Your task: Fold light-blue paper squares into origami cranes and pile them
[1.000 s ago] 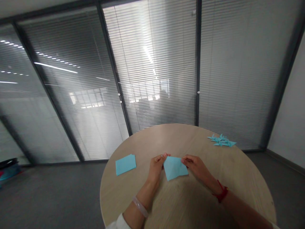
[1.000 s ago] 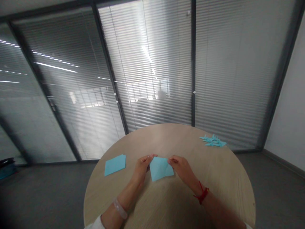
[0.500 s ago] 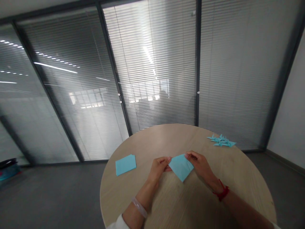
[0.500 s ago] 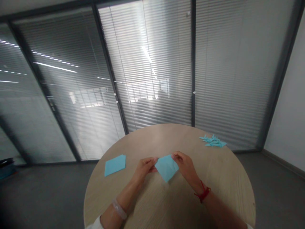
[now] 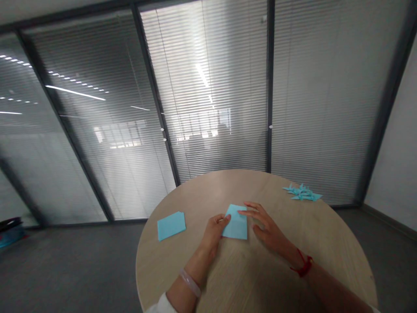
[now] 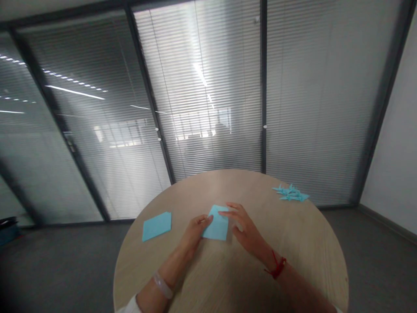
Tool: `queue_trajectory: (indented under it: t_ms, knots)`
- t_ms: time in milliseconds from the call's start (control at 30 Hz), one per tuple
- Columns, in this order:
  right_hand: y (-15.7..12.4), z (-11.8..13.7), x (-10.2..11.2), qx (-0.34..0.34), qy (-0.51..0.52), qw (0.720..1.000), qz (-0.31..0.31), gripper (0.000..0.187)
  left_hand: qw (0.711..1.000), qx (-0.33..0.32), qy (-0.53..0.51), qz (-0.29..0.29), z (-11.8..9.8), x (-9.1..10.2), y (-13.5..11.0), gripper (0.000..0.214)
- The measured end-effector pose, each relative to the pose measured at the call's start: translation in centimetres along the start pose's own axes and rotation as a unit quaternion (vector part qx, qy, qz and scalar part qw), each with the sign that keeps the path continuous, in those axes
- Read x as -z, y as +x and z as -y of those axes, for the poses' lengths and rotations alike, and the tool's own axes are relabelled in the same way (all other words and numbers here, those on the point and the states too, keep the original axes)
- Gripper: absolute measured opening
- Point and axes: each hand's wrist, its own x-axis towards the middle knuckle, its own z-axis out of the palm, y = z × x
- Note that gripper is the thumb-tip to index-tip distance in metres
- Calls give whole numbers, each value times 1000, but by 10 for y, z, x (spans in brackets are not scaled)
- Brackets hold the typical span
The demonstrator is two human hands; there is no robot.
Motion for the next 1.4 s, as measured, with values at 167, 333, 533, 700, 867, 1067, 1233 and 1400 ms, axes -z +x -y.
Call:
queue_trajectory:
  t_ms: [167, 333, 533, 700, 867, 1067, 1233, 1400]
  knots:
    - [-4, -4, -5, -18, -6, 998, 52, 25, 999, 3, -41, -17, 1, 1, 2, 48]
    - [-2, -8, -9, -53, 37, 995, 74, 20, 999, 14, -43, -4, 2, 0, 1, 46]
    - [4, -6, -6, -112, 62, 990, 65, 26, 999, -7, 1, 44, 1, -1, 0, 46]
    - [3, -12, -10, -219, 92, 971, 36, 26, 997, -1, -2, 83, 0, -3, -1, 46]
    - [3, -13, -11, -261, 106, 959, 7, 26, 995, 13, 5, 104, 3, -6, -2, 45]
    - [2, -13, -10, -254, 102, 962, 1, 26, 995, 24, 24, 95, 4, -8, -3, 47]
    - [0, -15, -13, -251, 103, 962, -11, 24, 992, 23, 41, 116, 4, -9, -4, 48]
    - [-1, -13, -13, -256, 131, 958, -5, 27, 990, 19, 61, 123, 9, -8, -2, 45]
